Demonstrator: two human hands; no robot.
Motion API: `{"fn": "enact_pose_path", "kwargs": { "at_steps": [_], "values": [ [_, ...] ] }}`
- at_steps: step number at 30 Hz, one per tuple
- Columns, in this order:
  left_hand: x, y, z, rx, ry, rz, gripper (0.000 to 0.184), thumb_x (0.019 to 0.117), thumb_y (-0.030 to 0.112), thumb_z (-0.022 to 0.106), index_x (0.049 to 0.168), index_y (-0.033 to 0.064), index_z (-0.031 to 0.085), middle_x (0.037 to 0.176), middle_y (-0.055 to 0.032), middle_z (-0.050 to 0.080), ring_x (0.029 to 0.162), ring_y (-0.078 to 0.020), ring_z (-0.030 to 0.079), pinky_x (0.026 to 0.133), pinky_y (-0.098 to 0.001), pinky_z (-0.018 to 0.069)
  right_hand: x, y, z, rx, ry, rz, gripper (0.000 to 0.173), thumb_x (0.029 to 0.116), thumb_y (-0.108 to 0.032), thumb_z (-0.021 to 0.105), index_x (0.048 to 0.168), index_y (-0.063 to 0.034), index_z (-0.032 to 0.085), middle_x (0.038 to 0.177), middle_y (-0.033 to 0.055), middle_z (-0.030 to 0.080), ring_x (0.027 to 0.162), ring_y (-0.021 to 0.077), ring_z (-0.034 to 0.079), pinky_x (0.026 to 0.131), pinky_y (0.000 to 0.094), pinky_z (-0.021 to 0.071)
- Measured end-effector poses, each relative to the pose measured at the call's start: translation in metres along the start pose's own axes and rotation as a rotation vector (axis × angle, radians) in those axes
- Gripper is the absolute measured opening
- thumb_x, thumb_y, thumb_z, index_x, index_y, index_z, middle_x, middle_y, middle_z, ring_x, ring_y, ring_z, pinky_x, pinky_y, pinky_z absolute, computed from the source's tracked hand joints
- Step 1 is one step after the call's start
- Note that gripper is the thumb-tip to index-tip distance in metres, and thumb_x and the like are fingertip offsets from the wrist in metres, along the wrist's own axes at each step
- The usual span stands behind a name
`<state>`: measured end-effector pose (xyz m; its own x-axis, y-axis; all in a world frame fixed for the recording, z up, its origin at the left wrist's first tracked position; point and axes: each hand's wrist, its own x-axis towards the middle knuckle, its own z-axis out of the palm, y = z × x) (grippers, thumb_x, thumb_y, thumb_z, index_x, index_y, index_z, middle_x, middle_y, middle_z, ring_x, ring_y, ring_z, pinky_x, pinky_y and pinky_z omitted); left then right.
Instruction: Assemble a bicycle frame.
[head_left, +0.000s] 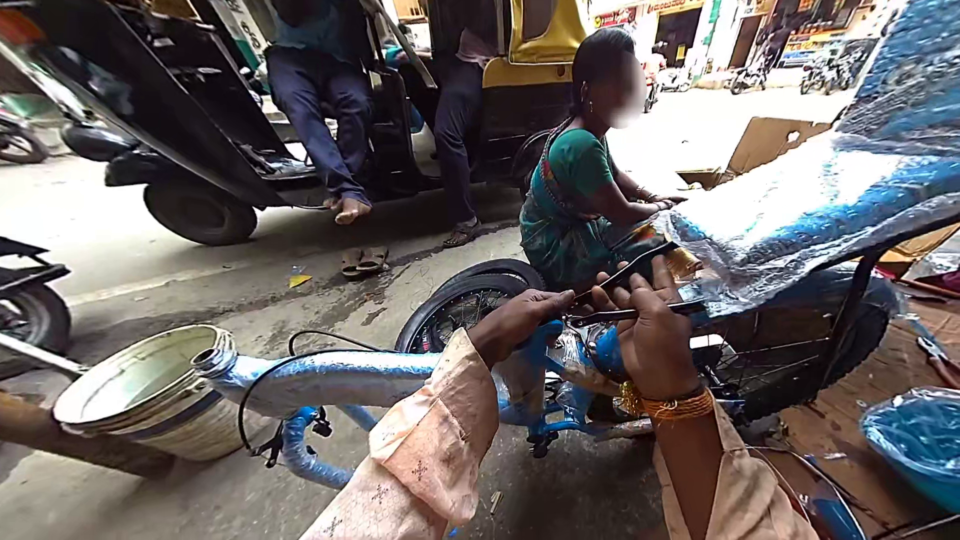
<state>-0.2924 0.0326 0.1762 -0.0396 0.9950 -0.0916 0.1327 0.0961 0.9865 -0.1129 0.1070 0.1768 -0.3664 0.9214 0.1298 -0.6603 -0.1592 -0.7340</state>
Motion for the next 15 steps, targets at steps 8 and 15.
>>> {"fn": "enact_pose_path", "kwargs": {
  "at_steps": [8, 15],
  "values": [
    [-0.003, -0.002, 0.0, -0.017, 0.036, -0.026, 0.053, 0.1113, 0.044, 0.036, 0.102, 0.0036, 0.07, 0.087, -0.0057, 0.067, 0.072, -0.0123, 0.063, 0.066, -0.0286, 0.0549, -0.021, 0.008, 0.009, -0.058, -0.075, 0.037, 0.076, 0.1, 0.007, 0.042, 0.165, -0.0188, 0.014, 0.159, 0.0125, 0.04, 0.118, 0.0246, 0.066, 0.092, 0.039, 0.0601],
    [-0.007, -0.001, 0.002, -0.028, 0.023, 0.009, 0.067, 0.1094, 0.055, 0.022, 0.107, 0.007, 0.068, 0.082, -0.0036, 0.065, 0.069, -0.011, 0.061, 0.065, -0.0276, 0.0549, -0.003, -0.005, 0.005, 0.046, -0.051, -0.093, 0.078, 0.0961, 0.01, 0.044, 0.165, -0.0154, 0.017, 0.152, 0.017, 0.045, 0.12, 0.0293, 0.065, 0.094, 0.0447, 0.0603]
  ]
}}
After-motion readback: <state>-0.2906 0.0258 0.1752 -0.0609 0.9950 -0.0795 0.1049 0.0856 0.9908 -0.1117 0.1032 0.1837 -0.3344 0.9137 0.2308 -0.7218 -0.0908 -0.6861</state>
